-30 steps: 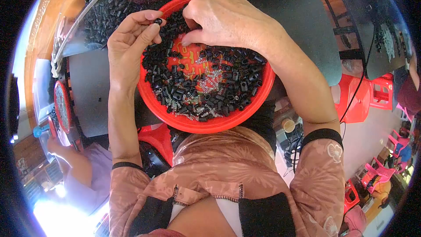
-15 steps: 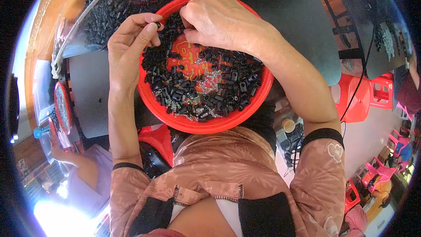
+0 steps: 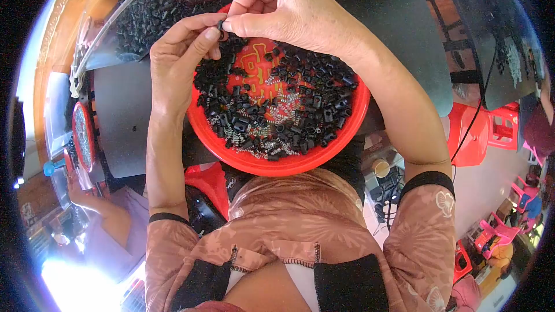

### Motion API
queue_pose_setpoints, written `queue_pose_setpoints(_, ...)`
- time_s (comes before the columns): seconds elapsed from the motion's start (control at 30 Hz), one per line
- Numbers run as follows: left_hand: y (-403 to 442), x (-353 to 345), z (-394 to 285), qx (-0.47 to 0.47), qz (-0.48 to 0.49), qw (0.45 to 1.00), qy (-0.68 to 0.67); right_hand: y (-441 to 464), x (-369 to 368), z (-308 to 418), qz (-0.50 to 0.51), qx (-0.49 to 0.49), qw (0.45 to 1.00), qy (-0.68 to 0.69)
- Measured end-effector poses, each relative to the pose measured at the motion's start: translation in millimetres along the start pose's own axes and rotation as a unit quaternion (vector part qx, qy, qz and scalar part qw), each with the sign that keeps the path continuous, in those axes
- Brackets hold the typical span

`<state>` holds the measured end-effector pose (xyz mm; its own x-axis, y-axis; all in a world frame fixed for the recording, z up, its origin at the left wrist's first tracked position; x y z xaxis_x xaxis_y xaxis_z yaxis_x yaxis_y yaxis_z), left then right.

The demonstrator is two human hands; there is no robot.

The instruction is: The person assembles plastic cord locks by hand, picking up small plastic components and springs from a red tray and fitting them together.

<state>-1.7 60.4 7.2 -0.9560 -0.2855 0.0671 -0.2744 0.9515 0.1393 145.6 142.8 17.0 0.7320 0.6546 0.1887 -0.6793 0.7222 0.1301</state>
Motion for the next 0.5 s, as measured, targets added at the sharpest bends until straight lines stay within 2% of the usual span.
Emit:
queue_pose_setpoints(0.1,0.3,3.7,-1.9,-0.011,-0.010,1.000,0.014,-1.2,-3.4,1.4,0.007,-0.003,1.000,0.003)
queue_pose_setpoints(0.3,0.0,-0.4,-4.6,-0.024,-0.005,1.000,0.015,0.9,-4.1,-3.8,0.033,0.073,0.996,-0.033)
queue_pose_setpoints(0.4,-0.5,-1.1,-5.2,-0.033,-0.007,0.999,0.037,0.3,-3.4,-4.9,0.041,0.069,0.996,-0.049)
queue_pose_setpoints(0.5,-1.1,-1.9,-6.3,-0.041,-0.013,0.998,0.053,1.4,-3.7,-7.6,0.043,0.070,0.997,0.003)
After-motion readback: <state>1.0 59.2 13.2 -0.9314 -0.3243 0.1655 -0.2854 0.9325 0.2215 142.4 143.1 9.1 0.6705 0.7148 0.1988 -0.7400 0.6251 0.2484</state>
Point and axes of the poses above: each hand's wrist, its own y-axis towards the middle knuckle, its own x-axis out of the back of the hand, z = x × y, the point moved 5 cm from there along y, towards the middle knuckle, and after that the axes turned 8 degrees about -z, right-handed, at the moved point
